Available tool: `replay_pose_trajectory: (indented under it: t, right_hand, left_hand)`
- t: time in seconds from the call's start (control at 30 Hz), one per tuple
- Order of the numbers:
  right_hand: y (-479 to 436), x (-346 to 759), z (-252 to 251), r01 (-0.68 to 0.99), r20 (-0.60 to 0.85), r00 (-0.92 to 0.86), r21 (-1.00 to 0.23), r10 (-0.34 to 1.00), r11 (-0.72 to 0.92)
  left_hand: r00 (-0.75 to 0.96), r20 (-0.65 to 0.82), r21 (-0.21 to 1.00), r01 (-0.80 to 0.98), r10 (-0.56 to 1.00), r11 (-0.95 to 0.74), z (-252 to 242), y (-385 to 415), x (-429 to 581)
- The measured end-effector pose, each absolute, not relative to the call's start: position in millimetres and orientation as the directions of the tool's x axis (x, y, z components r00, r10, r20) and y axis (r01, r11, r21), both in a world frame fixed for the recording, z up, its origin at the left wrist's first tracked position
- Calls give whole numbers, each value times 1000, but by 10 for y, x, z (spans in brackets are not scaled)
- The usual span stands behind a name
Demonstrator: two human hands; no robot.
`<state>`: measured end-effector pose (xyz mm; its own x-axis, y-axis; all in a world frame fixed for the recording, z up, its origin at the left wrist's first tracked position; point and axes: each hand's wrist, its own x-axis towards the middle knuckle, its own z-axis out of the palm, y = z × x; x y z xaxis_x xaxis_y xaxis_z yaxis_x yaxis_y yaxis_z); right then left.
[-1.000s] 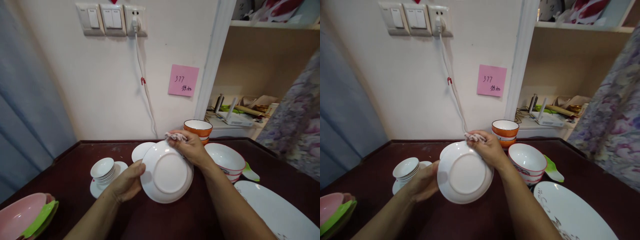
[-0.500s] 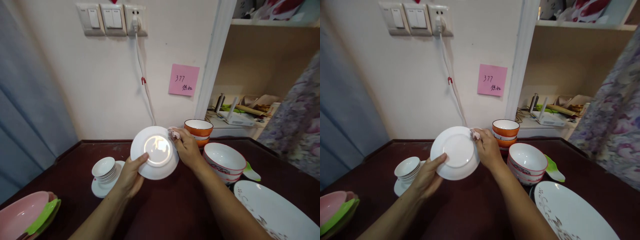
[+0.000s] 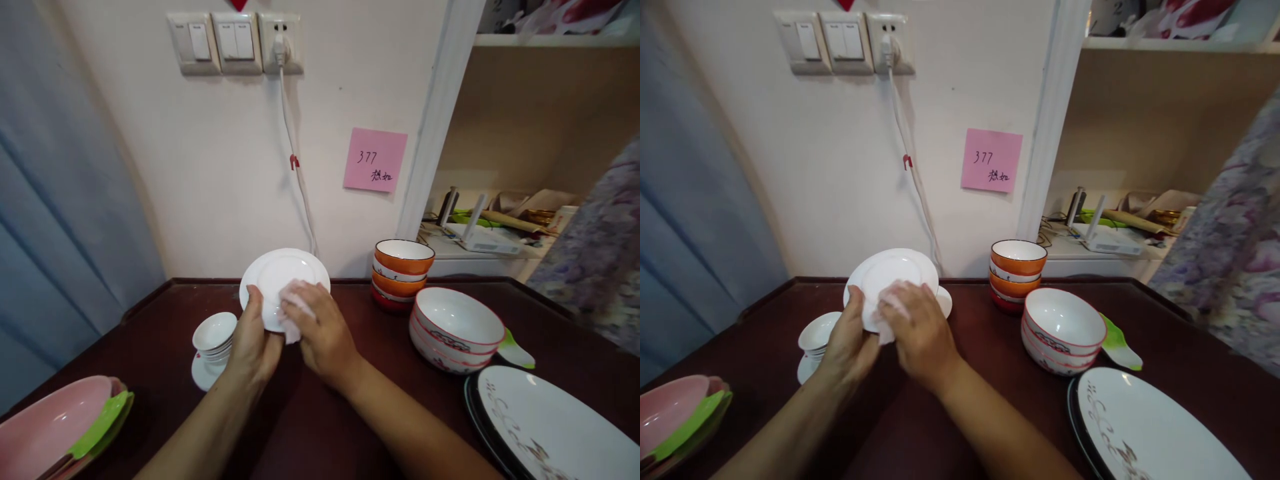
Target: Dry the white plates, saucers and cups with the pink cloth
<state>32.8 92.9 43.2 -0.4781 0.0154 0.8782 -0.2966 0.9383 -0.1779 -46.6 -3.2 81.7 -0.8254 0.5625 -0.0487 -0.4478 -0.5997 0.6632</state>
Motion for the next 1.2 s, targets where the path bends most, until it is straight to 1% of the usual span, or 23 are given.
replay_pose_trajectory:
  t: [0.07,0.13,0.17,0.2,0.27,0.33,0.43,0.53,0.63,0.73,0.8,0.83,0.93,1.03,1.13,1.2]
  right_hand:
    - [1120,317,446,-270,876,-427,-359,223,893]
    - [1326,322,470,-229,818,-393,-530,420,817]
    - [1417,333,487,-203,777,-387,-597,496,776]
    - [1490,348,507,-178,740,-389,-644,548,744]
    - [1567,389,559,-148,700,-418,-682,579,717]
    - [1538,430,616,-146,700,-482,-657,526,740]
    - [1334,470,685,-170,727,-594,-532,345,830]
    - [1054,484,712,-205,711,-695,-341,109,917]
    - [834,498,718,-269,651,-754,-181,-90,946]
    - [741,540,760,-334,594,-771,-70,-230,940]
    - [748,587,825,-369,554,-780,-30,-291,929]
    - [769,614,865,-382,541,-783,-27,-308,924]
    - [888,679,978,-384,546,-789,-80,-282,920]
    - [1080,682,1004,-347,640,-752,-187,-154,919]
    - [1304,627,934,-319,762,-647,-304,28,898]
    - [1435,591,876,-278,796,-587,-371,150,886]
  left_hand:
    - [-852,2,703,-371,524,-606,806,-6,-425]
    - [-827,-13,759,-374,561,-533,788,11,-355]
    - [-800,-36,786,-393,599,-478,775,13,-311]
    - [-766,-61,807,-416,640,-420,759,14,-264]
    - [-684,-111,823,-470,721,-318,716,14,-170]
    - [-594,-149,802,-540,791,-254,668,21,-98]
    - [-511,-169,732,-637,842,-240,608,39,-76]
    - [-530,-135,662,-677,837,-322,597,22,-163]
    - [-573,-124,611,-687,810,-392,649,-51,-291]
    - [-541,-198,594,-729,817,-340,741,-127,-396]
    - [-520,-231,597,-743,822,-302,795,-147,-447]
    - [-533,-224,605,-733,816,-313,815,-145,-469]
    - [-673,-120,637,-616,729,-464,845,-112,-526]
    - [-789,-30,662,-476,614,-579,853,-86,-560]
    - [-830,-43,702,-421,556,-574,852,-93,-548]
    - [-827,-61,734,-417,560,-536,839,-103,-506]
